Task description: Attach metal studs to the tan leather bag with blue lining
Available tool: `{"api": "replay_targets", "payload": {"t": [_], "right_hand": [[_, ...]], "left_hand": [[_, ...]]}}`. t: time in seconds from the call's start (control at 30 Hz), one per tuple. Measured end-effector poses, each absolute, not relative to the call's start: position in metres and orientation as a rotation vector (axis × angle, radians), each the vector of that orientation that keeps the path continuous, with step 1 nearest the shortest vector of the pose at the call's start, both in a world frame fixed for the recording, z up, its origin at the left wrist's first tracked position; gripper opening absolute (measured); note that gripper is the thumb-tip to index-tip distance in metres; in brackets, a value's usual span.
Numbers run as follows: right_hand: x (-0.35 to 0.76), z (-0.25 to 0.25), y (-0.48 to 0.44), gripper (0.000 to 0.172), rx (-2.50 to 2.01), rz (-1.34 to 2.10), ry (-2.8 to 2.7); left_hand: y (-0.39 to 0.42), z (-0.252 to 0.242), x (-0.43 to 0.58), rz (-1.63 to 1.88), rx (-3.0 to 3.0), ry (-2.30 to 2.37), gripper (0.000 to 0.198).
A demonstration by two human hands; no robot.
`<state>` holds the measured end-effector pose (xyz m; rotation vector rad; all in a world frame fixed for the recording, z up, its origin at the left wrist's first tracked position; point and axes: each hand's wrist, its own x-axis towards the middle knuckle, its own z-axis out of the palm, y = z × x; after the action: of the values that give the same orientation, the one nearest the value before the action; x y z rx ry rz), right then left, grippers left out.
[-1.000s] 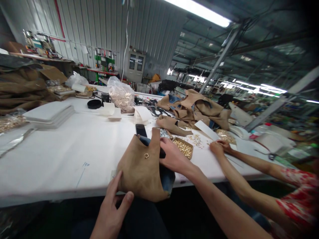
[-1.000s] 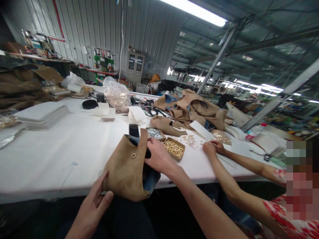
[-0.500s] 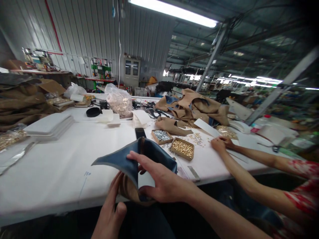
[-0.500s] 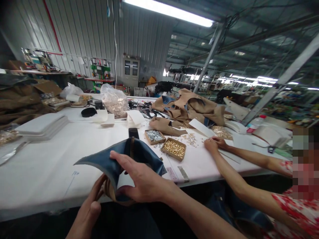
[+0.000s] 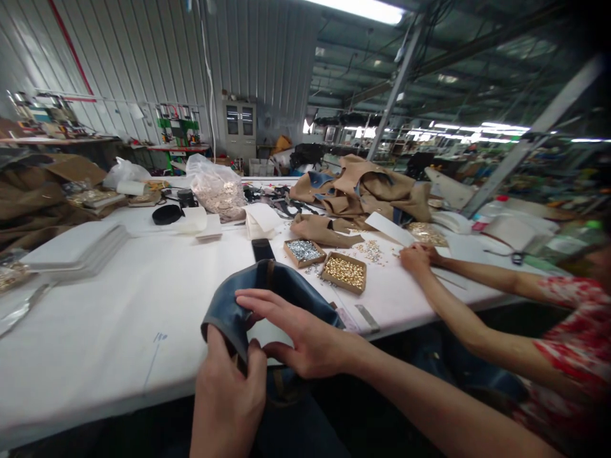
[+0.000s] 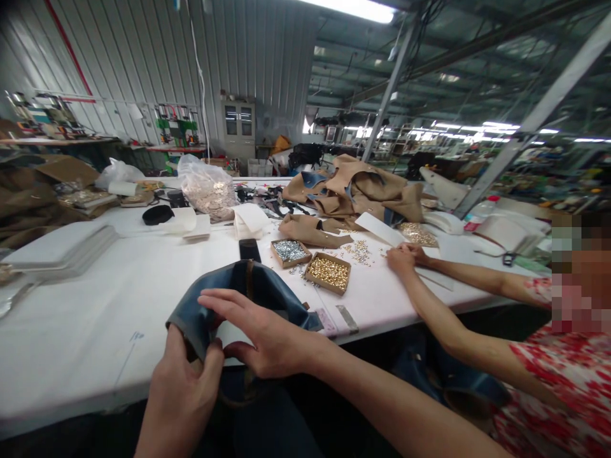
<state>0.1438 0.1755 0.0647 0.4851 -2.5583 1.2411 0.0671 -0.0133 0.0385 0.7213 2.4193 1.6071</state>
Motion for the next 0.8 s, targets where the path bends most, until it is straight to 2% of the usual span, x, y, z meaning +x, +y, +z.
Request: {"api": "replay_targets", "payload": {"t": [0.07, 0.17, 0.23, 0.3, 0.37, 0.43, 0.57, 0.67, 0.8], "right_hand": [[0.144, 0.066, 0.183, 0.076, 0.441, 1.183, -2.482], [0.14, 0.072, 0.199, 0.024, 0.178, 1.044, -2.483], [0.136, 0.078, 0.211, 0.009, -0.032, 0.907, -2.718], [0.13, 0.083, 0.218, 0.015, -0.139, 0.7, -3.073], [0.12, 0.081, 0.219, 0.029, -0.108, 0.484, -3.338], [0.106, 0.072, 0.217, 0.053, -0.053, 0.363, -3.439], [0.076, 0.045, 0.214, 0.097, -0.091, 0.352, -3.371], [0.064, 0.028, 0.217, 0.107, -0.124, 0.473, -3.309], [0.059, 0.013, 0.221, 0.105, -0.043, 0.6, -3.296]], "left_hand": [[-0.013, 0.045, 0.066, 1.551, 0.7, 2.542, 0.047], [-0.015, 0.047, 0.055, 1.548, 0.767, 2.597, 0.028], [-0.016, 0.043, 0.048, 1.533, 0.842, 2.634, 0.033], [-0.015, 0.039, 0.044, 1.54, 0.912, 2.69, 0.038], [-0.013, 0.036, 0.046, 1.569, 0.95, 2.778, 0.04], [-0.01, 0.035, 0.051, 1.584, 0.964, 2.919, 0.04], [-0.006, 0.031, 0.058, 1.571, 1.002, 3.172, 0.028], [-0.005, 0.026, 0.057, 1.519, 0.99, 3.288, 0.028], [-0.002, 0.023, 0.057, 1.466, 1.106, 3.353, 0.017]]}}
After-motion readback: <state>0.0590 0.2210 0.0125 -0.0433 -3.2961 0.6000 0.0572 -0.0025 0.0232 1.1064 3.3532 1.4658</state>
